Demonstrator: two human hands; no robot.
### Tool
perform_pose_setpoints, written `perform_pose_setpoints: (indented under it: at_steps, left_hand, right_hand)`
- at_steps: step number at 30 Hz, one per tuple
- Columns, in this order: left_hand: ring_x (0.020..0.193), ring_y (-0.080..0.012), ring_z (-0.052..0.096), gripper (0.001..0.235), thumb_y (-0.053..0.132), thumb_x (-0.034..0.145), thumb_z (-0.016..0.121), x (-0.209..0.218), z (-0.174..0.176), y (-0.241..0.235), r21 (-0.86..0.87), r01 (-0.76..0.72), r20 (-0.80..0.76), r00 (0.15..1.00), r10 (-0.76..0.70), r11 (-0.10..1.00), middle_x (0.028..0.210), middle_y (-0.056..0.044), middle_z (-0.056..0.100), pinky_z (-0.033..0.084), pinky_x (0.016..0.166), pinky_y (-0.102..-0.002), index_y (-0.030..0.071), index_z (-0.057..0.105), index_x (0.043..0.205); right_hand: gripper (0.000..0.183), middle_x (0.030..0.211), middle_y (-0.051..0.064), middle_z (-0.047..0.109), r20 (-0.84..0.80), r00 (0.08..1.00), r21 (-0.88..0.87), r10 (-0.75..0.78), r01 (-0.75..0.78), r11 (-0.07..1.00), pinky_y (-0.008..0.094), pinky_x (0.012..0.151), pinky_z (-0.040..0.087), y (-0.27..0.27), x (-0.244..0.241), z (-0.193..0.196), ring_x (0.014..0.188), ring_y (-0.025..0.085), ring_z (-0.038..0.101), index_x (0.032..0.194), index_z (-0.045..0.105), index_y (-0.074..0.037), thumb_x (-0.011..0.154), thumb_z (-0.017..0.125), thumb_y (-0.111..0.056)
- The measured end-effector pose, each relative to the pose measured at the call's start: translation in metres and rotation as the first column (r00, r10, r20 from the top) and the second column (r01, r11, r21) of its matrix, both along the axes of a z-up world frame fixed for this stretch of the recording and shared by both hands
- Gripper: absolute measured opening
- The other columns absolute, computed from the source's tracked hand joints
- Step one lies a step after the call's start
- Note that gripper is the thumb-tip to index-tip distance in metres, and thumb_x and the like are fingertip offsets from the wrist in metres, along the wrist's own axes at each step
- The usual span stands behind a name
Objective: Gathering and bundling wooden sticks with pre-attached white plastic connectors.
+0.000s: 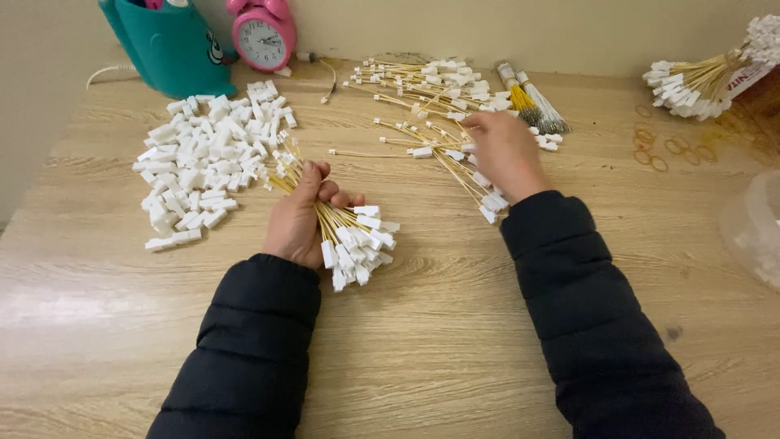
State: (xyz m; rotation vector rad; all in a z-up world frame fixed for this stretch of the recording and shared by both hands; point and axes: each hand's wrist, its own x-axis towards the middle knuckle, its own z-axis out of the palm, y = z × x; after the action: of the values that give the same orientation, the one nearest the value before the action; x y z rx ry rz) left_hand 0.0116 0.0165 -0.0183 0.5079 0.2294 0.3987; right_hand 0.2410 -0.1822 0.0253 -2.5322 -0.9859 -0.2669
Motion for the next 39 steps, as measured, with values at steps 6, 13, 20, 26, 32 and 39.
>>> perform_pose_setpoints:
  at_steps: [6,13,20,26,32,39]
  left_hand:
    - [0.062,-0.0094,0.054,0.025,0.040,0.099,0.050,0.000,0.004,-0.001,0.016,0.026,-0.006,1.000,-0.026,1.000,0.066,0.006,0.037,0.061,0.085,-0.044,0.017,0.058,0.101]
    - [0.062,-0.0100,0.056,0.024,0.040,0.097,0.054,0.000,-0.004,0.002,0.018,0.011,0.013,1.000,-0.012,1.000,0.065,0.006,0.038,0.060,0.084,-0.045,0.016,0.059,0.101]
    - [0.062,-0.0168,0.062,0.023,0.037,0.095,0.060,-0.002,0.002,-0.009,-0.008,-0.002,-0.031,1.000,0.002,1.000,0.062,0.003,0.041,0.062,0.079,-0.046,0.014,0.058,0.092]
    - [0.062,-0.0245,0.069,0.030,0.034,0.088,0.071,-0.005,0.011,-0.007,0.026,-0.015,-0.120,0.993,0.018,1.000,0.057,-0.001,0.047,0.063,0.066,-0.045,0.009,0.057,0.077]
    - [0.065,-0.0206,0.068,0.030,0.036,0.091,0.065,-0.007,0.015,-0.011,0.017,-0.045,-0.087,0.995,0.047,0.999,0.061,0.001,0.045,0.063,0.071,-0.044,0.008,0.062,0.098]
    - [0.096,-0.0310,0.072,0.033,0.048,0.094,0.054,0.004,-0.010,0.003,-0.011,0.038,0.039,0.999,-0.037,0.999,0.086,-0.007,0.073,0.057,0.092,-0.054,0.017,0.064,0.091]
  right_hand:
    - [0.018,0.097,0.003,0.070,0.104,0.992,0.039,-0.065,0.061,0.997,0.041,0.087,0.051,-0.034,0.033,-0.007,0.098,0.027,0.066,0.105,0.073,-0.028,0.092,0.062,-0.022]
    - [0.016,0.098,0.015,0.068,0.127,0.935,-0.054,0.332,-0.328,0.943,0.045,0.085,0.052,0.040,-0.034,-0.009,0.097,0.037,0.065,0.099,0.073,-0.011,0.085,0.068,-0.017]
    - [0.016,0.090,0.011,0.064,0.060,0.965,-0.155,0.256,-0.245,0.957,0.042,0.083,0.052,0.046,-0.041,-0.012,0.095,0.034,0.064,0.095,0.073,-0.014,0.086,0.069,-0.026]
    - [0.015,0.086,0.015,0.069,-0.261,0.901,0.039,0.345,-0.347,0.937,0.041,0.078,0.052,0.034,-0.103,0.044,0.087,0.032,0.068,0.097,0.072,-0.008,0.089,0.069,-0.021]
    - [0.018,0.081,0.013,0.073,-0.525,0.751,0.124,0.400,-0.397,0.909,0.037,0.077,0.054,0.019,-0.145,0.073,0.080,0.023,0.067,0.099,0.074,-0.007,0.087,0.068,-0.019]
    - [0.015,0.089,0.006,0.071,-0.009,0.998,-0.080,-0.063,0.062,0.995,0.040,0.080,0.051,-0.041,-0.009,0.022,0.088,0.027,0.068,0.103,0.073,-0.019,0.094,0.067,-0.029]
